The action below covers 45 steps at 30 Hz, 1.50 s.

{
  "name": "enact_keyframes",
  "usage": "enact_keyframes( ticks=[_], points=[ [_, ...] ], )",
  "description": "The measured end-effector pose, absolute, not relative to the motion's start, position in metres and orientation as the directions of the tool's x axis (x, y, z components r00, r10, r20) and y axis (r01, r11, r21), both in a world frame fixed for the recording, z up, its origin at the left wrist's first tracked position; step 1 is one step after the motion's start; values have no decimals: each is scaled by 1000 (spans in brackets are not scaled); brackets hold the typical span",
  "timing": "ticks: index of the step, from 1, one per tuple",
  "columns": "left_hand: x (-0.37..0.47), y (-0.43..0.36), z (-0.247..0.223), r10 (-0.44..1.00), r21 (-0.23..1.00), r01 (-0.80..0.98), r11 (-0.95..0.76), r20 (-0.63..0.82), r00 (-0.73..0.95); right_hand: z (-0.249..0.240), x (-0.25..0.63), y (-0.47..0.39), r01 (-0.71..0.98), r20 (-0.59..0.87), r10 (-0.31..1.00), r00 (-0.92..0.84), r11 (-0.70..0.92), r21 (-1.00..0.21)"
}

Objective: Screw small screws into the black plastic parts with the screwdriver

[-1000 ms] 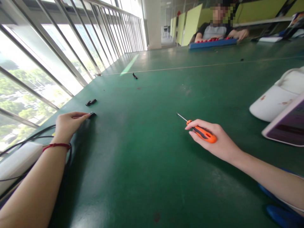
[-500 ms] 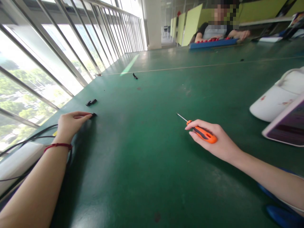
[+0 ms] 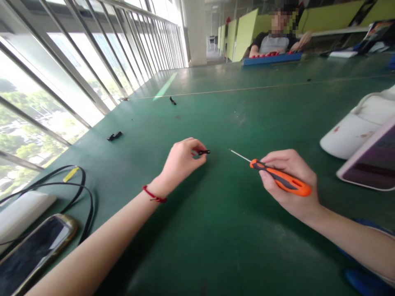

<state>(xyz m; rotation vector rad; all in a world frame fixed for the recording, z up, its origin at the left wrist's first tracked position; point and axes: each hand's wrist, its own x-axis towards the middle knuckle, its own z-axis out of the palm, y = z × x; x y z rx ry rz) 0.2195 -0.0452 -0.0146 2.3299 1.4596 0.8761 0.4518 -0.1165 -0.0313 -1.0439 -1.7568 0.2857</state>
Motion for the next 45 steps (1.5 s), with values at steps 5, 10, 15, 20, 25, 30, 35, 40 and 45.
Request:
enact_keyframes(
  ticks=[5, 10, 15, 20, 25, 30, 35, 40, 45],
  points=[
    [271, -41, -33, 851, 603, 601, -525, 350, 392, -35, 455, -120, 526, 694, 720, 6, 588, -614],
    [274, -39, -44, 821, 567, 594, -570, 382, 423, -31, 457, -123, 554, 707, 707, -38, 603, -574],
    [270, -38, -43, 813, 543, 606, -582, 380, 441, -29, 457, -120, 569, 697, 715, -54, 596, -566],
    [271, -38, -41, 818, 543, 612, -575, 367, 443, -29, 458, -117, 572, 662, 748, -47, 563, -597],
    [271, -39, -41, 818, 540, 614, -575, 368, 442, -28, 458, -116, 554, 651, 756, -66, 571, -606],
    [270, -39, -42, 814, 544, 605, -581, 375, 444, -24, 456, -114, 542, 628, 778, -27, 539, -645],
    [266, -36, -41, 781, 493, 606, -624, 381, 495, -29, 453, -109, 496, 676, 725, 127, 544, -677],
    [262, -29, -39, 720, 424, 583, -693, 367, 588, -32, 456, -106, 423, 699, 704, 123, 600, -679],
    [261, -28, -39, 729, 451, 575, -683, 365, 579, -29, 455, -112, 555, 683, 730, 23, 559, -616]
  ],
)
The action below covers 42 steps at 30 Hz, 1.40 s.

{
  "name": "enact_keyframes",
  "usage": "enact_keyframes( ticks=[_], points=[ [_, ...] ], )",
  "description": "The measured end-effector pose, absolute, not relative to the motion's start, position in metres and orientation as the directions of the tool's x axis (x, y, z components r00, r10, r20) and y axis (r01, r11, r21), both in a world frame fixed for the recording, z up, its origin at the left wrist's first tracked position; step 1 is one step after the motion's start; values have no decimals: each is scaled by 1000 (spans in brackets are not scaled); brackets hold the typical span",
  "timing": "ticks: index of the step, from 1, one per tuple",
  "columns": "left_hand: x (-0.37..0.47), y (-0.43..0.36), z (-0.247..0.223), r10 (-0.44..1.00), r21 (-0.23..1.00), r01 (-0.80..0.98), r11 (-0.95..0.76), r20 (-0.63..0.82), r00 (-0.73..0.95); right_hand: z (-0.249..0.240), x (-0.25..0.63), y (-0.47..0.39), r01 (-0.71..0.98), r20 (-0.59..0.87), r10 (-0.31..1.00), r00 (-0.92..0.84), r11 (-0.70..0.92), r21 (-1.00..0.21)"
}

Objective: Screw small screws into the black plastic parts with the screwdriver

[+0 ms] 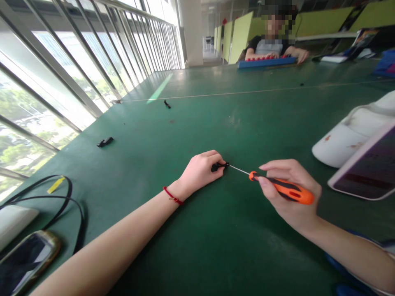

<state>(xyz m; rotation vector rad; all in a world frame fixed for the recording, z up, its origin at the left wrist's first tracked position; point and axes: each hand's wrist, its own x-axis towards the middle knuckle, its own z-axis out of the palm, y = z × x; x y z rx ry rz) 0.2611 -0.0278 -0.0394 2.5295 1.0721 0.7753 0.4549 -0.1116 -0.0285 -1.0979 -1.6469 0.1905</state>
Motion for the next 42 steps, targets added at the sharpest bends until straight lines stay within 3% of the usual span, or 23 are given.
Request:
enact_keyframes(
  ticks=[4, 10, 14, 16, 20, 25, 28, 32, 37, 42],
  points=[
    [262, -28, -41, 742, 493, 558, -668, 379, 553, -29, 454, -108, 466, 775, 626, 87, 662, -587],
    [263, -28, -41, 748, 511, 550, -661, 384, 542, -29, 457, -112, 595, 707, 707, -21, 577, -560],
    [263, -28, -41, 748, 511, 551, -660, 383, 541, -30, 456, -110, 486, 797, 598, 88, 672, -558],
    [263, -28, -41, 750, 511, 552, -659, 383, 540, -29, 456, -109, 460, 793, 604, 78, 684, -566],
    [263, -28, -41, 749, 515, 548, -659, 386, 538, -29, 460, -109, 596, 740, 672, -37, 609, -523],
    [263, -27, -43, 745, 514, 543, -664, 388, 543, -31, 460, -104, 486, 860, 508, 50, 740, -465],
    [262, -26, -44, 743, 522, 533, -666, 396, 540, -30, 459, -105, 490, 825, 565, -7, 721, -490],
    [262, -27, -44, 744, 526, 531, -664, 395, 539, -32, 461, -108, 596, 809, 584, -71, 675, -435],
    [262, -27, -44, 750, 532, 534, -657, 392, 532, -35, 460, -103, 441, 850, 525, 42, 754, -488],
    [262, -26, -45, 753, 550, 521, -653, 401, 522, -29, 460, -108, 612, 794, 595, -125, 676, -410]
  ],
)
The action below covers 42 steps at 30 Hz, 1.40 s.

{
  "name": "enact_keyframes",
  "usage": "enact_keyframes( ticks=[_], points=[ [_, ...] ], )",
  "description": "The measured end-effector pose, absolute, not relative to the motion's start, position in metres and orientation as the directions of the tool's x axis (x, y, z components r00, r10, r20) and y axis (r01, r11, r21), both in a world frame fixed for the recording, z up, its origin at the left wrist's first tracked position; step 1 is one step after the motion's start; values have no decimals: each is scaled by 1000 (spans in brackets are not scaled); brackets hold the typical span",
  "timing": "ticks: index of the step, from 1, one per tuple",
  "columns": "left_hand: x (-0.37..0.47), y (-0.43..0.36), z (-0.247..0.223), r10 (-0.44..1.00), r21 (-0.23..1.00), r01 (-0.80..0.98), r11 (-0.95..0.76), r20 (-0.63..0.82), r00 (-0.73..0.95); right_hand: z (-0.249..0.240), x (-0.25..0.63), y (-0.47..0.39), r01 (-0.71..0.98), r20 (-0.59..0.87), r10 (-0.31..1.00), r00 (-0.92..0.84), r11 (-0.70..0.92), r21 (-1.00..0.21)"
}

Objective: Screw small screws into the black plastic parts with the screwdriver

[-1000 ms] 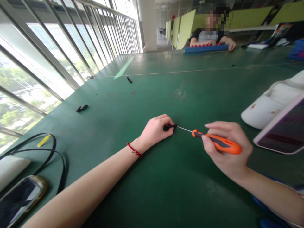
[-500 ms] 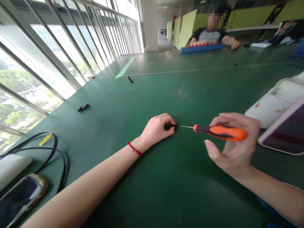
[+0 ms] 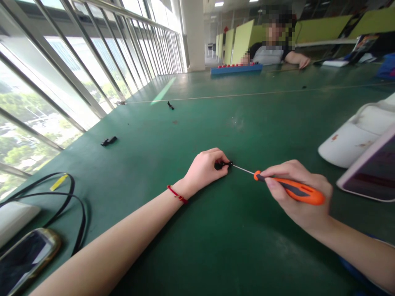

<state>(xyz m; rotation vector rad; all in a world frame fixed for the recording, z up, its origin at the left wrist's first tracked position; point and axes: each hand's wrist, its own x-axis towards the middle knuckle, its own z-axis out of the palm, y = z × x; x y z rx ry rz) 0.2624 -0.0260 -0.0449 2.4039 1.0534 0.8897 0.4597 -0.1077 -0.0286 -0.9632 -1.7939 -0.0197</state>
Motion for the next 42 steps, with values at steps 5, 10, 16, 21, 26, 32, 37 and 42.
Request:
enact_keyframes(
  ticks=[5, 10, 16, 21, 26, 32, 37, 42],
  points=[
    [262, -27, -44, 758, 551, 526, -648, 403, 513, -29, 460, -112, 600, 822, 557, -115, 699, -389],
    [262, -26, -45, 752, 538, 529, -656, 404, 521, -30, 461, -110, 598, 811, 570, -132, 698, -394],
    [263, -27, -45, 748, 528, 533, -661, 409, 523, -29, 461, -110, 606, 816, 560, -141, 701, -376],
    [263, -27, -44, 750, 522, 542, -659, 400, 527, -30, 461, -110, 597, 804, 577, -145, 699, -394],
    [263, -27, -43, 748, 519, 541, -661, 398, 531, -31, 461, -111, 599, 801, 582, -137, 693, -401],
    [263, -27, -44, 744, 520, 537, -665, 398, 536, -29, 460, -111, 597, 809, 571, -138, 700, -392],
    [263, -27, -43, 745, 513, 544, -665, 395, 538, -28, 460, -112, 612, 808, 575, -129, 687, -391],
    [263, -29, -42, 745, 504, 552, -665, 387, 544, -28, 461, -113, 599, 800, 586, -127, 688, -409]
  ],
)
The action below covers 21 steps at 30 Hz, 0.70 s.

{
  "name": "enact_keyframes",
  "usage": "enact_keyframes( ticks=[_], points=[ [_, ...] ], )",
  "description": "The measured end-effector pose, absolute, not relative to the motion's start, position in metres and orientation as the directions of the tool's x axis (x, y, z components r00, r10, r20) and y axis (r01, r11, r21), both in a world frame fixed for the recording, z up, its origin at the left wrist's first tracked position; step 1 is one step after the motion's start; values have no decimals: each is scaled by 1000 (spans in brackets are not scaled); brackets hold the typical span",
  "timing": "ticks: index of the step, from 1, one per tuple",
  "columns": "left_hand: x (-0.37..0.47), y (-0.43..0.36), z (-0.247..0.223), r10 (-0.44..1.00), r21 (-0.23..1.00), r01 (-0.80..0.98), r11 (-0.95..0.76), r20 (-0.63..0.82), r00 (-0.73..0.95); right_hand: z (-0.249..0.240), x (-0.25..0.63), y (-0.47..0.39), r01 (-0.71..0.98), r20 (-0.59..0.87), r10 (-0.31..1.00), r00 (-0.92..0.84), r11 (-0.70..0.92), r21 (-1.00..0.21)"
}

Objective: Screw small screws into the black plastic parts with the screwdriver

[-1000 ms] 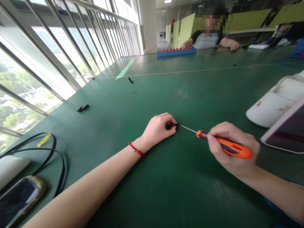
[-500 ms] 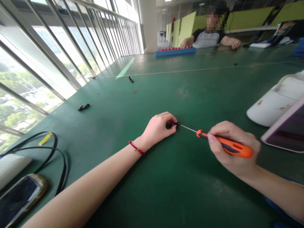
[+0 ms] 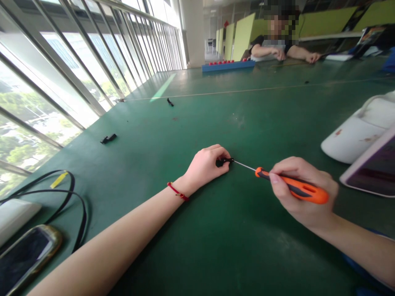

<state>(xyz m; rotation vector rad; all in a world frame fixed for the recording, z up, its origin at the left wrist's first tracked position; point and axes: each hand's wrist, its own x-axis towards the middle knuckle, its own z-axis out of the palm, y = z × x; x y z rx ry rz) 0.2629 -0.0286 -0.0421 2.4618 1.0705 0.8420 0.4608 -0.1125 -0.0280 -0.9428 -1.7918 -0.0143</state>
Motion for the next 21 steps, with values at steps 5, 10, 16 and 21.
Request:
enact_keyframes(
  ticks=[5, 10, 16, 21],
  points=[
    [263, -29, -41, 750, 503, 559, -659, 385, 537, -28, 460, -112, 600, 807, 580, -106, 685, -413],
    [263, -29, -40, 750, 501, 561, -659, 383, 539, -28, 459, -111, 600, 808, 581, -95, 681, -419],
    [263, -30, -40, 751, 507, 557, -657, 382, 538, -27, 458, -112, 591, 802, 590, -88, 680, -435],
    [263, -29, -41, 749, 503, 558, -660, 386, 538, -26, 458, -112, 602, 793, 601, -103, 672, -431]
  ],
)
